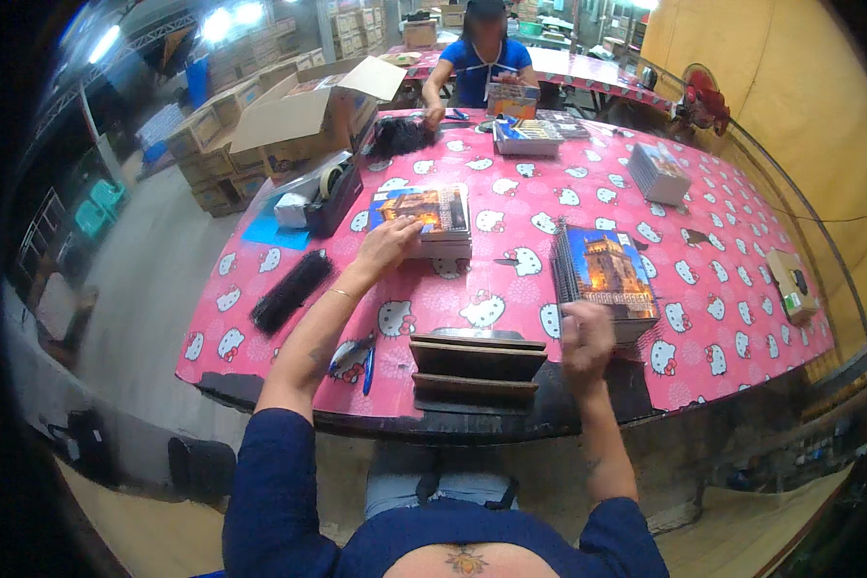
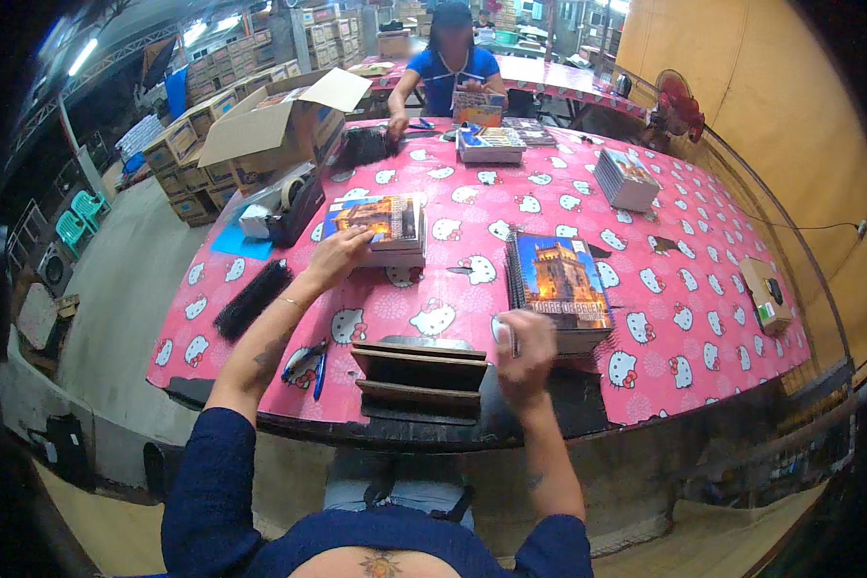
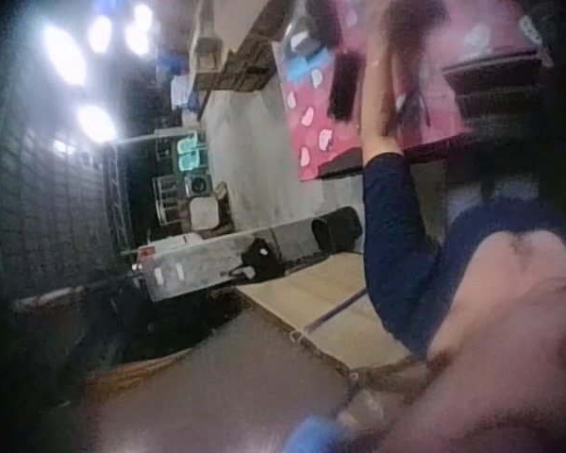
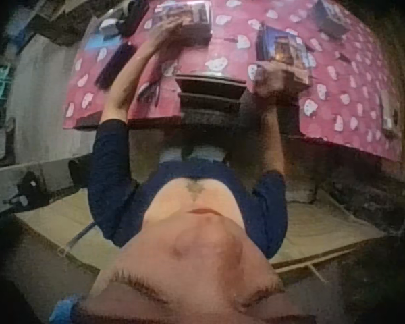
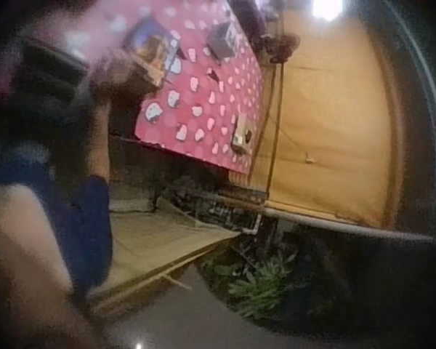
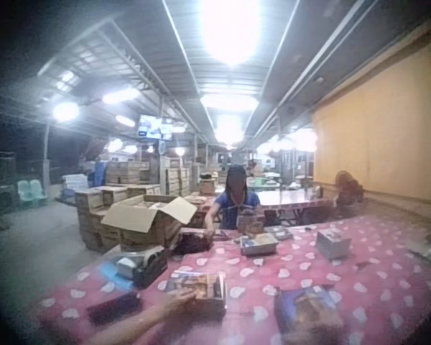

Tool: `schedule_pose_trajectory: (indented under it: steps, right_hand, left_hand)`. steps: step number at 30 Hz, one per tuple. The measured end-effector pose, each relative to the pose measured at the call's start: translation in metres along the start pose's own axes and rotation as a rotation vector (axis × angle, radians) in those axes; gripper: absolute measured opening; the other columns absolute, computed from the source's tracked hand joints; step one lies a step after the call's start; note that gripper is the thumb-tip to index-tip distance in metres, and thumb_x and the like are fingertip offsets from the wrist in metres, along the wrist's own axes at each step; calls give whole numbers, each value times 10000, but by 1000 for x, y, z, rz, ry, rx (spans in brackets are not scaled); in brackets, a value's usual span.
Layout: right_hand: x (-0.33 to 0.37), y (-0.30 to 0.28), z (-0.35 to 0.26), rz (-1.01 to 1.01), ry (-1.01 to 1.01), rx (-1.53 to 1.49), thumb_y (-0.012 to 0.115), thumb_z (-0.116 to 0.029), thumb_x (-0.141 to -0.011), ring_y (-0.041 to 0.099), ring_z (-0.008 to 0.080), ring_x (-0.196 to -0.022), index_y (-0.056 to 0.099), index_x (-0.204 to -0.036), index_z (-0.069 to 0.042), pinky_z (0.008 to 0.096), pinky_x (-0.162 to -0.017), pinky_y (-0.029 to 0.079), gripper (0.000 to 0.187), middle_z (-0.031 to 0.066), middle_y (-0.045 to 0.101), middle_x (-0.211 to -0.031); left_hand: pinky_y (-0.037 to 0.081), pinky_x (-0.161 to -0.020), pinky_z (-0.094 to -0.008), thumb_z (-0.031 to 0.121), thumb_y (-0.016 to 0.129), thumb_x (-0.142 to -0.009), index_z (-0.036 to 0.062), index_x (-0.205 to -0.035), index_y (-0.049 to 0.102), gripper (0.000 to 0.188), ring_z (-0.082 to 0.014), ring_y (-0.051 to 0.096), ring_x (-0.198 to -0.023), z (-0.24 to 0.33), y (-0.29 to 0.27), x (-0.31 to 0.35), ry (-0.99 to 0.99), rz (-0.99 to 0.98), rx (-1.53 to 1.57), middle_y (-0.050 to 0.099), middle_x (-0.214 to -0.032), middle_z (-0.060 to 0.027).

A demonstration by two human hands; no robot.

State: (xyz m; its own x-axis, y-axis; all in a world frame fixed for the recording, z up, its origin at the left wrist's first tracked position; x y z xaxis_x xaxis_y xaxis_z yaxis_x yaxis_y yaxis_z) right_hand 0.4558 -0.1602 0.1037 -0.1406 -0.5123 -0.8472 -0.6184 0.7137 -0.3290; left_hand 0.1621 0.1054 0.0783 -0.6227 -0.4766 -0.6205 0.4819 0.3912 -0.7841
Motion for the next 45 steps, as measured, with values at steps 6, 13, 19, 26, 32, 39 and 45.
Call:
schedule_pose_trajectory:
  steps: [6, 13, 19, 26, 32, 39, 45]
  right_hand:
    - [33, 52, -44, -302, 109, -130, 703, -161, -866, 636, 317, -899, 709, -993, -78, 417, -818, 496, 151, 101, 698, -944]
    - [31, 80, -56, -332, 122, -203, 688, -146, -868, 634, 311, -880, 717, -958, -73, 415, -792, 504, 119, 98, 696, -919]
    - [34, 83, -57, -286, 116, -186, 690, -147, -863, 635, 303, -880, 710, -955, -69, 409, -797, 506, 122, 97, 694, -916]
    - [33, 86, -64, -302, 140, -192, 693, -154, -864, 638, 309, -881, 705, -960, -66, 412, -793, 507, 130, 107, 691, -926]
    - [32, 84, -57, -355, 213, -246, 686, -182, -891, 656, 281, -867, 703, -1016, -50, 388, -781, 512, 182, 114, 689, -925]
    - [-15, 143, 36, -472, 721, -580, 651, -271, -944, 643, 181, -995, 627, -1255, 11, 333, -882, 505, 421, 136, 692, -1103]
    - [-52, 233, 109, -353, 945, -583, 648, -226, -925, 656, 215, -1034, 613, -1277, 28, 335, -847, 519, 435, 160, 687, -1161]
  left_hand:
    - [507, -971, -422, 162, 579, -939, 81, -1193, 634, 272, -325, 635, -1152, -2, 3, 4, 39, 26, -155, 670, -1217, -159]
    - [531, -926, -416, 244, 707, -886, 123, -1119, 725, 263, -299, 677, -1080, -28, 9, 5, -129, -24, 174, 720, -1110, -125]
    - [551, -844, -410, 349, 752, -838, 234, -1117, 755, 303, -301, 700, -975, -32, -6, -12, -369, -278, 240, 739, -1055, -82]
    - [535, -803, -434, 267, 641, -942, 167, -1132, 722, 229, -346, 698, -918, -40, -15, -13, -331, -67, 205, 727, -1021, -137]
    - [522, -867, -427, 241, 692, -892, 96, -1096, 709, 251, -336, 672, -1017, -27, -10, -24, -236, -114, 253, 718, -1056, -153]
    - [513, -933, -421, 268, 731, -853, 90, -1106, 705, 310, -341, 664, -1037, -17, -9, -19, -26, -66, 200, 686, -1187, -139]
    - [543, -881, -428, 331, 650, -912, 88, -1129, 671, 326, -325, 661, -1051, -2, -1, -28, -86, -174, 37, 690, -1058, -159]
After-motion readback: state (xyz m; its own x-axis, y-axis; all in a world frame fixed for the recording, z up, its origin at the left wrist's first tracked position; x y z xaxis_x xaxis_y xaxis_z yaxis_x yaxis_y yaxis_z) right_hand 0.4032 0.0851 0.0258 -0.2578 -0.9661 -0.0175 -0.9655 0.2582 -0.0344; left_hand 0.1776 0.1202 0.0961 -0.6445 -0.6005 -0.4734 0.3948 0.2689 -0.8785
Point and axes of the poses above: each hand's wrist, its own x-axis away from the middle knuckle, its own y-axis out of the palm, z = x × y, the point moved 3 cm from there along -x, towards the middle knuckle
